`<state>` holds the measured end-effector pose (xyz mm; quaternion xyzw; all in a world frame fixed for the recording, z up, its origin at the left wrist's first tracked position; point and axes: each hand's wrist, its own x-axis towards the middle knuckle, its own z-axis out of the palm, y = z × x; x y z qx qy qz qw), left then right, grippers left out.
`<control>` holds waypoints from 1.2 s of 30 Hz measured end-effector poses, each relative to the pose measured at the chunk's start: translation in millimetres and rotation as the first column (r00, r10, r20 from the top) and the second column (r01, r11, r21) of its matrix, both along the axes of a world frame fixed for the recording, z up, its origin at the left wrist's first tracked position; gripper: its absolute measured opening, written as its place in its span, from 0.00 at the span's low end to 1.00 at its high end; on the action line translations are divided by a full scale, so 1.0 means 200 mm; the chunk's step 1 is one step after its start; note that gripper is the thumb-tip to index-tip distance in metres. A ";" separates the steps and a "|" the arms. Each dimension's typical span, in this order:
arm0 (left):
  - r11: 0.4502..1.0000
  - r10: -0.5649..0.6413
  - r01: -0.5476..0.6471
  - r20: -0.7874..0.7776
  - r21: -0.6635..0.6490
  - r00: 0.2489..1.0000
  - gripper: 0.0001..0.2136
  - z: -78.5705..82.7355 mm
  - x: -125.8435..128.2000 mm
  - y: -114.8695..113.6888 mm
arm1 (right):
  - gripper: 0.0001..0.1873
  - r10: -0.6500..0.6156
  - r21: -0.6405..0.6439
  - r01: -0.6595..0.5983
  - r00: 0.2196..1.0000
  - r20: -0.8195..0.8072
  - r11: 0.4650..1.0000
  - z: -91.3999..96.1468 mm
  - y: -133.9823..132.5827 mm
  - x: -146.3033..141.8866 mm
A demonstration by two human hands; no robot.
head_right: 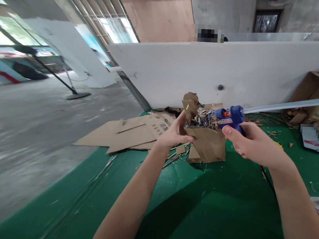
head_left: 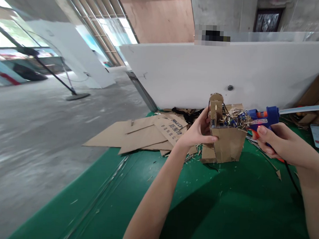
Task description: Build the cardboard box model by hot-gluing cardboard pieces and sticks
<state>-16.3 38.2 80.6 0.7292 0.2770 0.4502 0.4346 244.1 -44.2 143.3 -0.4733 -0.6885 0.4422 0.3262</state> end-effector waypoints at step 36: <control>0.999 -0.038 0.038 0.014 -0.031 0.999 0.60 -0.01 0.00 0.02 | 0.27 -0.108 0.187 0.087 0.989 0.102 0.979 -0.06 -0.02 0.03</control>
